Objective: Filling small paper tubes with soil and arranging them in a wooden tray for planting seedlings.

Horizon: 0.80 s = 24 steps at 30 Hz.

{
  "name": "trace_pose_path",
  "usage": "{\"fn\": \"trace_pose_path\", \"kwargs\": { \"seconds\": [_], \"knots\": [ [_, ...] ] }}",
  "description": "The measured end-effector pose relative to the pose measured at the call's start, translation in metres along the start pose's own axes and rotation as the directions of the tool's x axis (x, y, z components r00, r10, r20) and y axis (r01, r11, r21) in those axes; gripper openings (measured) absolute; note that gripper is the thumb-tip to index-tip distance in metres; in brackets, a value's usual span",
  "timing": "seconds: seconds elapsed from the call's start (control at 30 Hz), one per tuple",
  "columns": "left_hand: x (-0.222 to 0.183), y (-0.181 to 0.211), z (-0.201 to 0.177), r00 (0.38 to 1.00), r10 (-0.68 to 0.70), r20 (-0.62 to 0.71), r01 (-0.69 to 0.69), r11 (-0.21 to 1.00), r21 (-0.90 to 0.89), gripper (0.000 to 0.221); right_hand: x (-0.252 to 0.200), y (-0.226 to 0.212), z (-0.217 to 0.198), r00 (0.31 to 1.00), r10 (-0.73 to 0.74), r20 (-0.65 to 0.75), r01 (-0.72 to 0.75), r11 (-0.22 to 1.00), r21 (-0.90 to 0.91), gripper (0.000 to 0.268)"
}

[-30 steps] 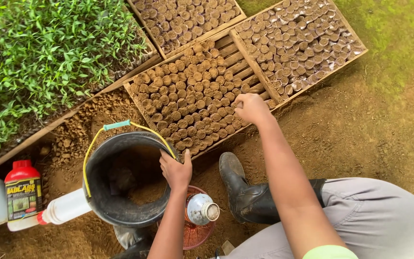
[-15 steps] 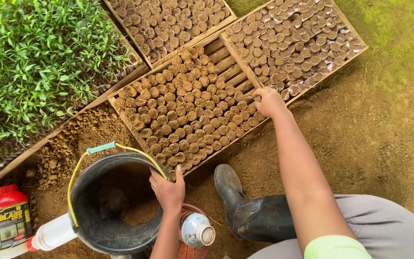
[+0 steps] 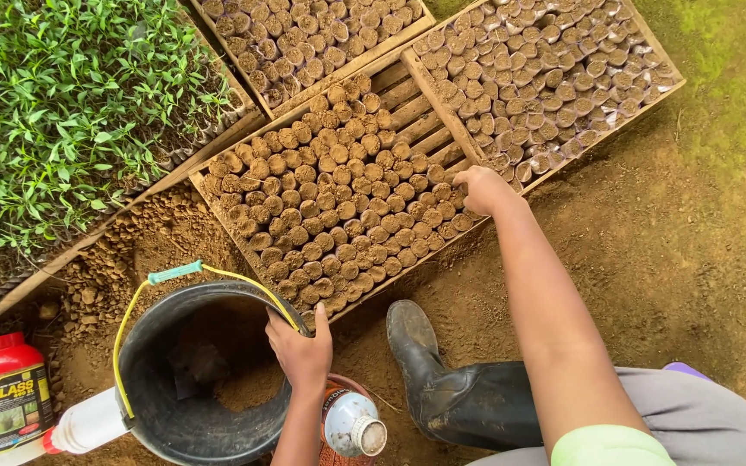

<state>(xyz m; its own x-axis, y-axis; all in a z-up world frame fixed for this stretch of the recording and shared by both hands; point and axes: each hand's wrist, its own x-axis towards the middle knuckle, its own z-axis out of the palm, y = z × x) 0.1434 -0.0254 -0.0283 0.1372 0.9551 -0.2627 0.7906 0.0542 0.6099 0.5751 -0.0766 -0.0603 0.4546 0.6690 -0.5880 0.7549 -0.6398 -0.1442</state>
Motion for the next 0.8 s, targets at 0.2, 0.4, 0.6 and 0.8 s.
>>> {"fn": "trace_pose_path", "kwargs": {
  "seconds": [0.2,0.4,0.6,0.8],
  "knots": [
    [0.0,-0.001,0.0,1.0,-0.019,0.014,0.019,1.0,0.004,0.09,-0.009,-0.013,-0.004,0.997,0.055,0.047,-0.052,0.997,-0.063,0.059],
    [0.001,-0.002,-0.001,0.999,-0.037,0.032,0.037,0.999,0.007,0.091,-0.026,-0.022,-0.019,0.995,0.1,0.011,-0.1,0.992,0.081,0.068],
    [0.001,-0.007,0.002,0.999,-0.023,0.028,0.023,1.0,0.011,0.094,-0.038,-0.028,-0.03,0.985,0.17,-0.034,-0.167,0.982,0.088,0.063],
    [0.0,-0.014,0.001,0.999,0.001,0.044,0.0,1.0,-0.025,0.093,-0.048,-0.059,-0.041,0.972,0.232,-0.043,-0.23,0.972,0.037,0.055]
  ]
}}
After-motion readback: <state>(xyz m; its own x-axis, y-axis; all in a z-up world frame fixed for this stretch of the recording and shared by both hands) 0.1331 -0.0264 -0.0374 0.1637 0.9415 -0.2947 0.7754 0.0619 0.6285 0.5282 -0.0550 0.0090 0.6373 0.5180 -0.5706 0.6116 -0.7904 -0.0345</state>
